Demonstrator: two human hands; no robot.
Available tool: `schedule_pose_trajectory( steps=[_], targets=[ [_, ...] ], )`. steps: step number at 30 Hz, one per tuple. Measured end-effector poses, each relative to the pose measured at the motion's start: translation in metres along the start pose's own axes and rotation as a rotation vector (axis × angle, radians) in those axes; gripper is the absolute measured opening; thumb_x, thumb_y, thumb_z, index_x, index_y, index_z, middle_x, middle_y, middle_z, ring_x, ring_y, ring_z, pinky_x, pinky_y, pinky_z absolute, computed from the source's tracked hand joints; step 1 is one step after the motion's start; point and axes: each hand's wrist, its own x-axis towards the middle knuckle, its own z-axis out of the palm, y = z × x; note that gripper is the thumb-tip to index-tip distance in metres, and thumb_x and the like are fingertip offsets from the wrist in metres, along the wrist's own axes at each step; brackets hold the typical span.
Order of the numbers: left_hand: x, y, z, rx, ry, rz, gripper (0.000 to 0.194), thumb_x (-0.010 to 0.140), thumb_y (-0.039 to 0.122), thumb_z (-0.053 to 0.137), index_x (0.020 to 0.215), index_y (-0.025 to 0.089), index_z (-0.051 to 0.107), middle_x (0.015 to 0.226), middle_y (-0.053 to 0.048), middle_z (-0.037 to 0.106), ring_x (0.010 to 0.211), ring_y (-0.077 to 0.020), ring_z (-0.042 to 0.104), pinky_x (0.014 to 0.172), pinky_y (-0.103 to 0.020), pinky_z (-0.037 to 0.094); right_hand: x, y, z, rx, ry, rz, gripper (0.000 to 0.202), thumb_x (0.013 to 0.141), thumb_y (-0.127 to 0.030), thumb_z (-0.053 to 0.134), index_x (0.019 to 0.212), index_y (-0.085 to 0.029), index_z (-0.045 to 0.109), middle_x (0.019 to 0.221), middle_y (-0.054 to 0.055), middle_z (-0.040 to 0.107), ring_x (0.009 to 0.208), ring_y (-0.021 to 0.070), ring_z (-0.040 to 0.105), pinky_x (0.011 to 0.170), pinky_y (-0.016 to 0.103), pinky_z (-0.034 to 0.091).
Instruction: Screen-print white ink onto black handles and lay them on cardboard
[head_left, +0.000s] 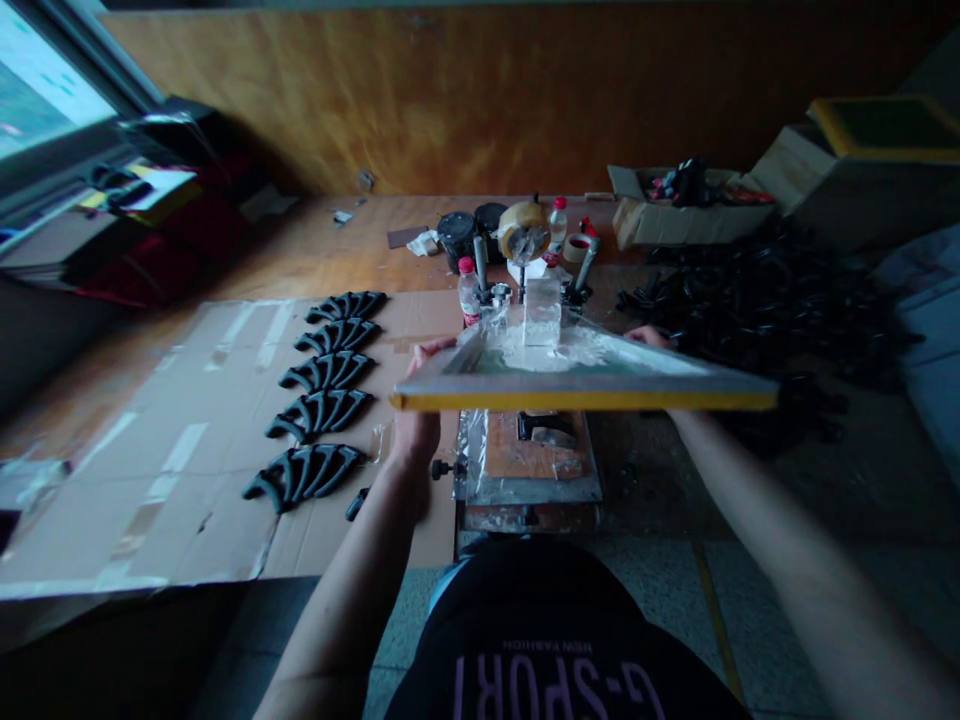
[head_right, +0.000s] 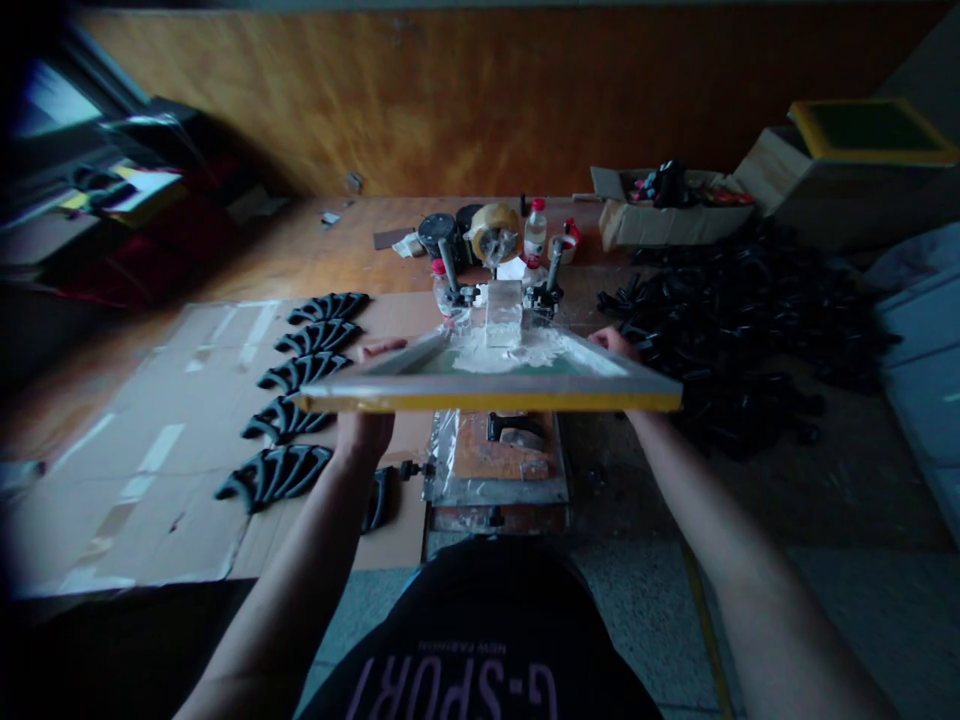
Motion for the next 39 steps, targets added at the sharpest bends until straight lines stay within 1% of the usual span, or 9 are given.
schedule_pose_trajectory(
  steps=[5, 11, 15, 17, 22, 26, 33, 36, 39],
  targets=[
    [0.010, 0.001, 0.026, -0.071, 0.069, 0.039, 0.050, 0.089, 0.064, 0.045, 0.106, 0.019, 0.059, 0.094, -0.008, 0.070, 0.079, -0.0156, 0.067, 0.060, -0.024, 0.052, -0.088, -0.013, 0.062, -0.115, -0.304, -0.277, 0.029, 0.088, -0.046, 0.060, 0.082, -0.017, 0.061, 0.094, 0.010, 0.064, 0.091, 0.0217, 0.059, 0.082, 0.033, 0.046],
    [-0.086, -0.069, 0.035, -0.064, -0.227, -0.752, 0.068, 0.076, 0.070, 0.059, 0.117, 0.015, 0.059, 0.115, -0.020, 0.069, 0.098, -0.0297, 0.068, 0.067, -0.035, 0.056, -0.141, -0.083, 0.075, -0.159, -0.338, -0.191, 0.017, 0.096, -0.032, 0.051, 0.096, -0.016, 0.058, 0.091, 0.011, 0.066, 0.089, 0.0221, 0.059, 0.079, 0.032, 0.044],
    [-0.118, -0.091, 0.010, -0.104, -0.090, -0.782, 0.057, 0.076, 0.066, 0.062, 0.104, 0.016, 0.062, 0.110, -0.017, 0.071, 0.099, -0.0289, 0.069, 0.074, -0.036, 0.057, -0.156, -0.099, 0.071, 0.128, -0.394, -0.621, 0.012, 0.095, -0.029, 0.054, 0.089, -0.020, 0.060, 0.093, 0.006, 0.065, 0.095, 0.0192, 0.057, 0.088, 0.031, 0.043],
    [-0.118, -0.094, -0.029, 0.005, 0.054, -0.735, 0.050, 0.077, 0.060, 0.064, 0.098, 0.015, 0.061, 0.101, -0.013, 0.073, 0.083, -0.0249, 0.071, 0.067, -0.033, 0.057, -0.144, -0.071, 0.063, 0.127, -0.396, -0.626, 0.010, 0.094, -0.023, 0.054, 0.087, -0.020, 0.061, 0.093, 0.004, 0.065, 0.095, 0.0183, 0.056, 0.088, 0.030, 0.043],
    [-0.132, -0.111, -0.166, 0.427, 0.545, -0.781, 0.037, 0.086, 0.049, 0.048, 0.099, 0.015, 0.058, 0.068, -0.006, 0.066, 0.056, -0.0226, 0.067, 0.057, -0.035, 0.056, -0.090, 0.076, 0.016, -0.447, -0.216, -0.042, 0.019, 0.091, -0.012, 0.047, 0.094, -0.016, 0.066, 0.096, 0.012, 0.062, 0.097, 0.0238, 0.050, 0.083, 0.033, 0.038],
    [-0.140, -0.136, -0.224, 0.909, 0.420, -1.037, 0.063, 0.081, 0.061, 0.039, 0.103, 0.007, 0.064, 0.070, -0.017, 0.068, 0.071, -0.0387, 0.070, 0.064, -0.048, 0.057, -0.071, 0.163, -0.017, -0.702, -0.105, 0.214, 0.035, 0.090, -0.010, 0.042, 0.117, -0.016, 0.062, 0.112, 0.014, 0.059, 0.103, 0.0261, 0.045, 0.082, 0.036, 0.033],
    [-0.109, -0.132, -0.221, 1.237, 0.100, -1.016, 0.068, 0.080, 0.063, 0.037, 0.096, 0.004, 0.067, 0.075, -0.023, 0.069, 0.075, -0.0396, 0.069, 0.069, -0.049, 0.054, -0.054, 0.177, -0.032, -0.676, -0.156, 0.194, 0.032, 0.091, -0.010, 0.040, 0.110, -0.014, 0.066, 0.103, 0.013, 0.065, 0.105, 0.0259, 0.044, 0.085, 0.039, 0.030],
    [-0.102, -0.103, -0.205, 1.088, 0.154, -0.960, 0.060, 0.075, 0.066, 0.047, 0.081, 0.010, 0.068, 0.049, -0.011, 0.059, 0.049, -0.0321, 0.062, 0.051, -0.042, 0.050, -0.064, 0.141, -0.018, -0.567, -0.159, 0.011, 0.041, 0.095, -0.017, 0.039, 0.133, -0.017, 0.056, 0.111, 0.013, 0.064, 0.104, 0.0252, 0.049, 0.086, 0.038, 0.034],
    [-0.081, -0.074, -0.167, 0.908, 0.190, -0.589, 0.053, 0.074, 0.065, 0.055, 0.088, 0.016, 0.068, 0.045, -0.003, 0.054, 0.043, -0.0235, 0.057, 0.047, -0.032, 0.046, -0.089, 0.076, 0.014, -0.279, -0.277, -0.367, 0.045, 0.096, -0.019, 0.042, 0.139, -0.023, 0.054, 0.108, 0.010, 0.067, 0.097, 0.0225, 0.054, 0.085, 0.035, 0.041]
  ],
)
